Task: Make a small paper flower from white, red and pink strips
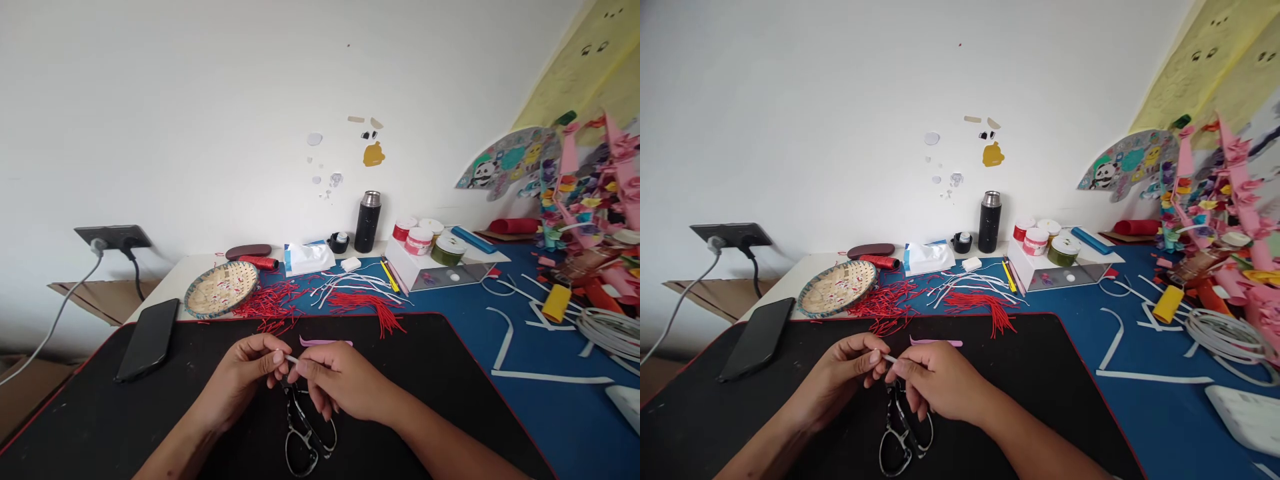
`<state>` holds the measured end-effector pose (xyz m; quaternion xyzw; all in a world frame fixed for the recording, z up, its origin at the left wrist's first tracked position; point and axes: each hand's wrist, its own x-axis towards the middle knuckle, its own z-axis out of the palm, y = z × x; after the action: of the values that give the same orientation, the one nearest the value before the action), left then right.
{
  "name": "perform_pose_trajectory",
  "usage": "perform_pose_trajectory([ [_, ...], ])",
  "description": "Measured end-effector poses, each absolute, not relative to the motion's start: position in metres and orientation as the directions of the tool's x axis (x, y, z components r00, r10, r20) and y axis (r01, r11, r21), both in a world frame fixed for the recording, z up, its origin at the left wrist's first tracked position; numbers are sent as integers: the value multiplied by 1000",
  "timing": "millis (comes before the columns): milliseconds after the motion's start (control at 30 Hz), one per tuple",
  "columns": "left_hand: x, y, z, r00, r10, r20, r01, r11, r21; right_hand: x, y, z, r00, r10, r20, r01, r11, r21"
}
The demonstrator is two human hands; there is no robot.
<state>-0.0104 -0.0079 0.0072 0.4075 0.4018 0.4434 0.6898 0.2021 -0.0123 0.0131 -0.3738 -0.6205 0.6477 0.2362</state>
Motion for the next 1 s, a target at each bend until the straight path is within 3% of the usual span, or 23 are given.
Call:
perform_pose_trajectory([
  [233, -12, -8, 8, 311, 934, -178, -225, 254, 941, 202, -11, 12, -649, 731, -209, 160, -138, -977],
  [433, -9, -9, 9, 357, 921, -157, -72, 194, 978, 200, -12, 17, -584, 796, -157, 178, -63, -982],
  [800, -4, -12, 11, 340, 925, -167, -290, 272, 917, 201, -16, 25, -576, 814, -71, 140, 13, -990],
  [1000, -5, -13, 13, 340, 928, -152, -255, 246, 935, 200, -18, 23, -607, 784, -132, 165, -38, -986],
])
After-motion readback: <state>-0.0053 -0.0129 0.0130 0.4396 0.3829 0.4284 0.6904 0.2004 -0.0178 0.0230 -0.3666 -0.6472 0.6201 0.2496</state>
